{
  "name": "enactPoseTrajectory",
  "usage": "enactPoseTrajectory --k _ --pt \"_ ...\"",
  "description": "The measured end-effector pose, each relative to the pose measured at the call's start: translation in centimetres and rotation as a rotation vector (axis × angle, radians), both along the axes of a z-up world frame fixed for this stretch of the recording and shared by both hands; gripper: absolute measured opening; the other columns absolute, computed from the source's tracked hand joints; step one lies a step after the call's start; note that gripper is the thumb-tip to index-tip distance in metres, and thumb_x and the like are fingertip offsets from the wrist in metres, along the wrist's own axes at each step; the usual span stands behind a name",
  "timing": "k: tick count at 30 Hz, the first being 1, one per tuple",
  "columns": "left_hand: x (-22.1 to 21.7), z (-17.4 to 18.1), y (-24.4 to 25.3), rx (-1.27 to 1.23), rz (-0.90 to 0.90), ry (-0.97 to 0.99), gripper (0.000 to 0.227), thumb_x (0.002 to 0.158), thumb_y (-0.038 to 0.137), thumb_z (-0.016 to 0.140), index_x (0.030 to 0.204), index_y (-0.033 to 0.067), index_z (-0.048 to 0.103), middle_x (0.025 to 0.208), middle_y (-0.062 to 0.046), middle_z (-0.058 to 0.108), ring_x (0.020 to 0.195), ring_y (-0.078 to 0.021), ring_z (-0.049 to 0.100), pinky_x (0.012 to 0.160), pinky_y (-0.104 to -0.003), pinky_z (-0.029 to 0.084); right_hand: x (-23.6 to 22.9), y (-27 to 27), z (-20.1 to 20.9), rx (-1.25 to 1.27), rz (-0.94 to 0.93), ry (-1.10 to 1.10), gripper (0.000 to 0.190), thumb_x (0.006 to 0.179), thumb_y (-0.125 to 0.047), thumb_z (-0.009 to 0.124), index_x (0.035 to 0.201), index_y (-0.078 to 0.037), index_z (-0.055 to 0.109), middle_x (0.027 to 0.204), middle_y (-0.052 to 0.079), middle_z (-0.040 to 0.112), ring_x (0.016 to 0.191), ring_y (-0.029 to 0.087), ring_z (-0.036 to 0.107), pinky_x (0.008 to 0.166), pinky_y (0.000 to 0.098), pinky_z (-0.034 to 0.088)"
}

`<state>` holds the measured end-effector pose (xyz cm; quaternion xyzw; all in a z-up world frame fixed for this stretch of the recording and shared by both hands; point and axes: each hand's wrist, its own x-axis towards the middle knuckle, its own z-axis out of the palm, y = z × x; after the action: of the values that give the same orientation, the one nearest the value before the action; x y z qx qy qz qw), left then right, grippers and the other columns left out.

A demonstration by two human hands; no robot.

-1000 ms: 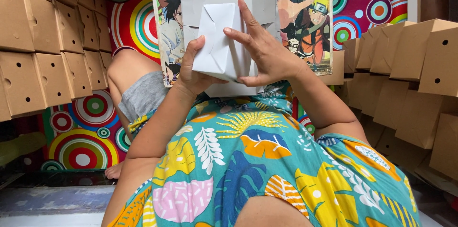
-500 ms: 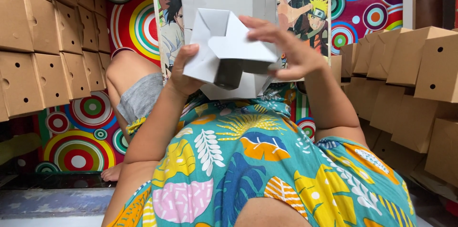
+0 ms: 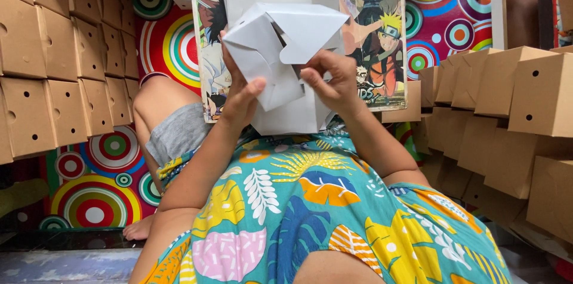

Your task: The person assembles multiple small white cardboard boxes by hand while sitting on the floor, folding the pre-cut flaps to form the box shape and stacking them together.

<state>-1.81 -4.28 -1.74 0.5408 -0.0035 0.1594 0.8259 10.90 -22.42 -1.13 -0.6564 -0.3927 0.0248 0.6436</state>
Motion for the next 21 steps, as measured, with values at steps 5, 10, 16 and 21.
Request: enactPoseTrajectory --k 5,10,16,21 --pt "0.0 -0.2 0.2 0.061 0.023 0.019 0.105 0.098 0.047 0.073 0.159 0.0389 -0.012 0.157 -0.014 0.031 0.144 -0.0280 0.038 0.129 -0.052 0.026 -1.1 0.5 0.8 -0.039 0.020 0.079 0.014 0.089 -0.006 0.083 0.084 0.002 0.072 0.059 0.010 0.065 0.049 0.014 0.056 0.051 0.0244 0.048" --pt "1.0 -3.9 1.5 0.016 0.118 -0.074 0.105 0.095 0.027 0.075 0.163 0.0333 -0.005 0.162 -0.011 0.033 0.137 -0.0339 0.048 0.125 -0.056 0.031 -1.5 1.0 -0.1 0.021 0.070 0.029 0.021 0.089 -0.005 0.080 0.078 0.004 0.066 0.060 0.012 0.059 0.052 0.018 0.055 0.052 0.0295 0.047" --pt "1.3 -3.7 1.9 0.077 0.217 -0.150 0.077 0.103 0.038 0.066 0.159 0.0361 0.015 0.149 -0.008 0.043 0.137 -0.0198 0.045 0.127 -0.047 0.025 -1.7 1.0 -2.2 0.283 -0.015 -0.076 0.016 0.098 -0.010 0.066 0.086 0.001 0.068 0.073 0.010 0.061 0.066 0.020 0.055 0.065 0.0320 0.047" --pt "1.9 -3.2 1.5 0.137 0.184 -0.060 0.078 0.095 0.051 0.067 0.157 0.0350 0.023 0.140 -0.012 0.041 0.136 -0.0287 0.039 0.121 -0.056 0.020 -0.3 1.1 -3.2 0.174 0.188 0.115 0.016 0.086 0.005 0.063 0.073 -0.003 0.063 0.063 0.004 0.055 0.059 0.012 0.049 0.068 0.0294 0.045"
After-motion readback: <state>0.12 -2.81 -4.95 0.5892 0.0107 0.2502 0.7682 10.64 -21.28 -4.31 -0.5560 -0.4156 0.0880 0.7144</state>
